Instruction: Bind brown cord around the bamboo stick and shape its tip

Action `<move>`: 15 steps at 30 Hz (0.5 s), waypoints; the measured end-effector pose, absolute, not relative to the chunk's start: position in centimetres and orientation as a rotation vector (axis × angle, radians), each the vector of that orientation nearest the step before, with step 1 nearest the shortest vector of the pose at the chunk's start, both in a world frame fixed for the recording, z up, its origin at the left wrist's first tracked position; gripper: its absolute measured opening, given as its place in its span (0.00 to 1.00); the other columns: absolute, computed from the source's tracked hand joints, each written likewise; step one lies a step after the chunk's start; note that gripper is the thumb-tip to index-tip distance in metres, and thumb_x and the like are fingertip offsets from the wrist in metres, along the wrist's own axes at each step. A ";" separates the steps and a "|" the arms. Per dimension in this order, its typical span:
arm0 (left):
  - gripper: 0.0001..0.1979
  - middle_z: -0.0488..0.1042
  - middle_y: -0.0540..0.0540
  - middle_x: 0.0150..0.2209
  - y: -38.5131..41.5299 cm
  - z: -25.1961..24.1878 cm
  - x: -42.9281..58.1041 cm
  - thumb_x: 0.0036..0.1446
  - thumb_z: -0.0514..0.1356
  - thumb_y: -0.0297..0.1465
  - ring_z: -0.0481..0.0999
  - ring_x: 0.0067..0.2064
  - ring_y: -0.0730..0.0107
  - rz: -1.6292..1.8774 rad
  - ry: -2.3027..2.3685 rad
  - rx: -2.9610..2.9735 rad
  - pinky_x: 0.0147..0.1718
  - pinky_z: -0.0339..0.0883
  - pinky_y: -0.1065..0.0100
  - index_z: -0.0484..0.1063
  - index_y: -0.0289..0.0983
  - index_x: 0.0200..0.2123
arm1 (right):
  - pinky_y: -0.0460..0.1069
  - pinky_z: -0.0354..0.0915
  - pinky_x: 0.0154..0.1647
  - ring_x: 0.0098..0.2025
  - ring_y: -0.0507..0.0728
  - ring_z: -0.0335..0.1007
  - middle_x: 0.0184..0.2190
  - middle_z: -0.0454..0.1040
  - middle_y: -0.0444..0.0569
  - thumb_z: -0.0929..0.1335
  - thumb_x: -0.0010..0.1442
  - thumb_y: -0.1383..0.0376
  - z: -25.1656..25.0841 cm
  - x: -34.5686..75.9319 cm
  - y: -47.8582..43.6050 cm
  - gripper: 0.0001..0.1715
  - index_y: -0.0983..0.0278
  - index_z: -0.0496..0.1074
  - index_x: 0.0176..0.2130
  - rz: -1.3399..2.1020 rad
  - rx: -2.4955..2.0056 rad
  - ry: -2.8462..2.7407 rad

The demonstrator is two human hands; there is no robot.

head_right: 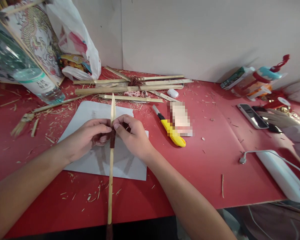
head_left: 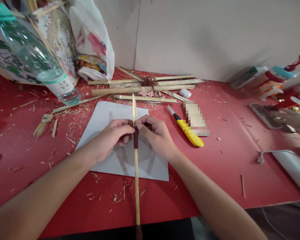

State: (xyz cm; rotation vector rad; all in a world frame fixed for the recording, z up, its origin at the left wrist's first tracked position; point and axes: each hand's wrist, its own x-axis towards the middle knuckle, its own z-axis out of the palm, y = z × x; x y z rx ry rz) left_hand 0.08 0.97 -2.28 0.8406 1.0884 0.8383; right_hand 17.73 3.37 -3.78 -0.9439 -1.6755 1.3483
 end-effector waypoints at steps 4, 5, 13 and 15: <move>0.03 0.60 0.53 0.22 1.1 -2.1 0.0 0.53 0.63 0.29 0.58 0.23 0.78 0.863 1.078 0.823 0.21 0.49 0.73 0.73 0.34 0.31 | 0.50 0.62 0.38 0.36 0.53 0.67 0.35 0.73 0.45 0.67 0.66 0.64 -4.2 17.7 3.5 0.05 0.63 0.73 0.40 1.239 -0.935 -1.691; 0.04 0.60 0.53 0.21 1.1 -2.1 0.0 0.53 0.63 0.29 0.58 0.23 0.78 0.869 1.078 0.818 0.21 0.49 0.73 0.73 0.34 0.31 | 0.50 0.62 0.37 0.35 0.53 0.67 0.35 0.73 0.45 0.68 0.66 0.64 -4.3 17.7 3.5 0.04 0.63 0.73 0.40 1.204 -0.940 -1.694; 0.03 0.60 0.53 0.21 1.1 -1.9 -0.1 0.54 0.64 0.29 0.57 0.23 0.78 0.885 1.074 0.826 0.21 0.48 0.72 0.73 0.35 0.30 | 0.48 0.62 0.31 0.32 0.51 0.65 0.32 0.70 0.44 0.69 0.65 0.70 -4.0 17.9 3.4 0.05 0.62 0.75 0.37 0.775 -0.920 -1.841; 0.04 0.60 0.53 0.21 1.1 -2.0 -0.1 0.54 0.64 0.29 0.57 0.23 0.78 0.887 1.073 0.835 0.21 0.48 0.72 0.72 0.35 0.30 | 0.48 0.63 0.31 0.32 0.51 0.66 0.33 0.70 0.45 0.68 0.65 0.71 -3.9 17.9 3.3 0.06 0.62 0.76 0.38 0.714 -0.906 -1.870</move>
